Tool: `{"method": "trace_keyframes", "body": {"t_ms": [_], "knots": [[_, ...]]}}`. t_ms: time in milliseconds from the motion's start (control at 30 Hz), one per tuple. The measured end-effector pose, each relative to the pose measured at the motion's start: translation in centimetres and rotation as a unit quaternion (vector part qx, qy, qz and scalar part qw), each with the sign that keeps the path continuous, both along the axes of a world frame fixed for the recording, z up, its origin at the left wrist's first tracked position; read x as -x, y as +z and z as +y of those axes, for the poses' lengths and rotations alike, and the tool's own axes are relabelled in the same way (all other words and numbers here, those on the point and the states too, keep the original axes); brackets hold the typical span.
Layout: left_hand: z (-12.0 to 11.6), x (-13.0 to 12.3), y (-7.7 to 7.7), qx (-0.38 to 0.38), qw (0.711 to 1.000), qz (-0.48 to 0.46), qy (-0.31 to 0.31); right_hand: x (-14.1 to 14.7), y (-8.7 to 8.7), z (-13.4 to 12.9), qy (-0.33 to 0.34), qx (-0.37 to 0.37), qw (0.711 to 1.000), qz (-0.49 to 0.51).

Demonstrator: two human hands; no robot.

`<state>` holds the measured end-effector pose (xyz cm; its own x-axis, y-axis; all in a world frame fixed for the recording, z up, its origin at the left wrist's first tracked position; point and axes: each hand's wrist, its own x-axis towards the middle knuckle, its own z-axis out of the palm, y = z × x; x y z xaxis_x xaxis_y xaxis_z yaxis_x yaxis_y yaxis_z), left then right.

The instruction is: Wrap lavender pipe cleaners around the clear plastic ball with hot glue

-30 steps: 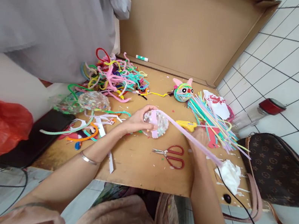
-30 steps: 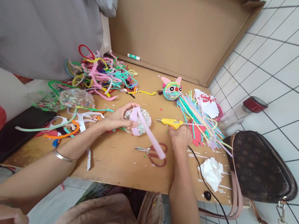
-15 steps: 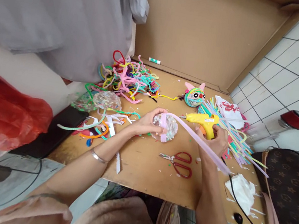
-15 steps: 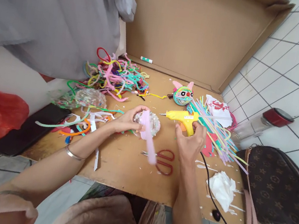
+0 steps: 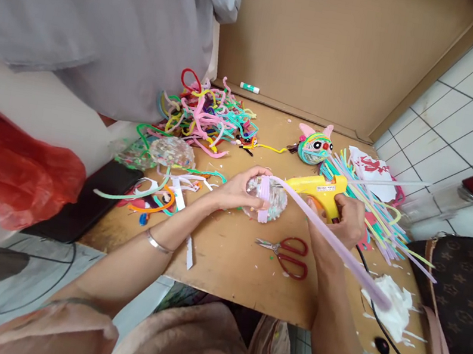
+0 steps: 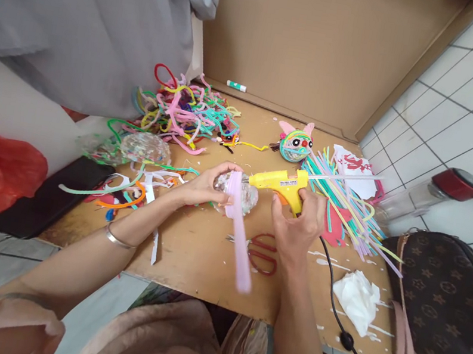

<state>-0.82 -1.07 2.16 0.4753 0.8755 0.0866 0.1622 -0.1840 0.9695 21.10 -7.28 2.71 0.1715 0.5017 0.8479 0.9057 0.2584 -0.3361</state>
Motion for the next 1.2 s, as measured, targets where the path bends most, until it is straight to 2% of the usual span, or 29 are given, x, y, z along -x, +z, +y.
{"method": "trace_keyframes", "body": {"t_ms": [267, 467, 700, 867, 1200], "knots": [[0.06, -0.02, -0.15, -0.01, 1.0, -0.024, 0.002, -0.21, -0.07, 0.26, 0.013, -0.038, 0.999, -0.025], [-0.06, -0.08, -0.07, 0.019, 1.0, -0.021, -0.005, -0.25, -0.1, 0.26, 0.021, -0.02, 0.999, -0.013], [-0.16, -0.01, 0.18, 0.007, 1.0, -0.02, -0.004, -0.3, -0.06, 0.27, 0.025, -0.01, 1.0, -0.002], [0.03, -0.04, -0.05, -0.009, 1.0, -0.013, 0.0, -0.3, -0.09, 0.27, 0.028, -0.033, 0.999, -0.012], [-0.1, -0.02, 0.13, 0.002, 1.0, -0.009, -0.002, -0.5, -0.13, 0.24, 0.03, -0.02, 0.999, -0.015]]}}
